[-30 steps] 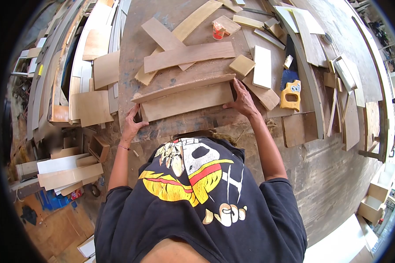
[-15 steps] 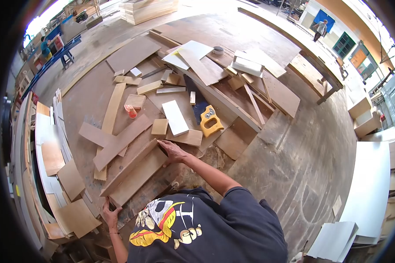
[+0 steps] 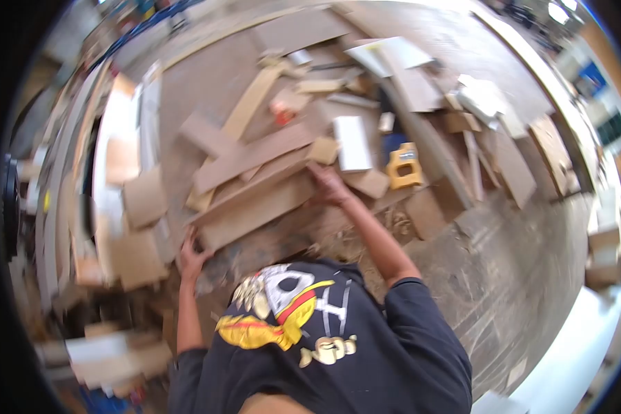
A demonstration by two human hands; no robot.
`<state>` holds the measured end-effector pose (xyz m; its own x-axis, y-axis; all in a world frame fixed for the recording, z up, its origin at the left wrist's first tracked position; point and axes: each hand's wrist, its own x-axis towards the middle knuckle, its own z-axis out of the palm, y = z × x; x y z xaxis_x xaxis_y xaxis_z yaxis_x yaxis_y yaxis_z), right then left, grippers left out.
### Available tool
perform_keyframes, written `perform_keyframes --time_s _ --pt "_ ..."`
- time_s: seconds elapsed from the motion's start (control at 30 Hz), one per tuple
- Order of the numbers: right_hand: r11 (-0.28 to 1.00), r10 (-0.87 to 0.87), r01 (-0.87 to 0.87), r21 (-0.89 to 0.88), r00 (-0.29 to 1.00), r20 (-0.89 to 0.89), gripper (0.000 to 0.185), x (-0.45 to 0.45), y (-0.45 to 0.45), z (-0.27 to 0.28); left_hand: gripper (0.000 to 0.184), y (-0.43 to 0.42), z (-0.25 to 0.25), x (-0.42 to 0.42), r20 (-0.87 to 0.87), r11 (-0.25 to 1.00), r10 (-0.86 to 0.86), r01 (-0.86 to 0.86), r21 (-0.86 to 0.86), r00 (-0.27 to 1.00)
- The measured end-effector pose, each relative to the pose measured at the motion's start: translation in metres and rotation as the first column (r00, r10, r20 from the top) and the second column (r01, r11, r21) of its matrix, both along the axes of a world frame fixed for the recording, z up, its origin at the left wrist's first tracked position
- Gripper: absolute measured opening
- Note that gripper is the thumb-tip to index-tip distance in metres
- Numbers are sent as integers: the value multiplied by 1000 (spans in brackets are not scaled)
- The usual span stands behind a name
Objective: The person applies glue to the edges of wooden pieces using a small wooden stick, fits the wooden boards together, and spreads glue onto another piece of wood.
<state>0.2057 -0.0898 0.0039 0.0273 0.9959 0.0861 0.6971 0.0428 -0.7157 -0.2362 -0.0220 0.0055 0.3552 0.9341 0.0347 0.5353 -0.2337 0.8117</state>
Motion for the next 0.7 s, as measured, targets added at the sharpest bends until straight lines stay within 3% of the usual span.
perform_keyframes --time_s 0.03,0.1,0.27,0.37,0.57,0.7 --pt "995 -72 78 -64 993 90 111 -1 0 -8 96 5 -4 -5 -70 1000 -1 3 18 998" --pt "992 -99 99 -84 995 6 113 -6 1 -2 102 12 -1 -7 -194 995 6 14 99 981" --pt "983 -125 133 -128 990 72 115 -12 4 -1 118 15 2 -7 -207 1000 10 -7 15 978" --pt "986 -91 98 -137 994 54 120 -9 8 -10 120 17 -7 -10 -266 992 0 33 119 964" --pt "985 -91 100 -142 994 64 119 -14 9 -5 121 20 -2 -9 -284 1000 0 3 11 959" --pt "979 -87 95 -181 995 49 117 -15 8 -3 118 23 -19 -16 -256 995 -39 60 74 966"
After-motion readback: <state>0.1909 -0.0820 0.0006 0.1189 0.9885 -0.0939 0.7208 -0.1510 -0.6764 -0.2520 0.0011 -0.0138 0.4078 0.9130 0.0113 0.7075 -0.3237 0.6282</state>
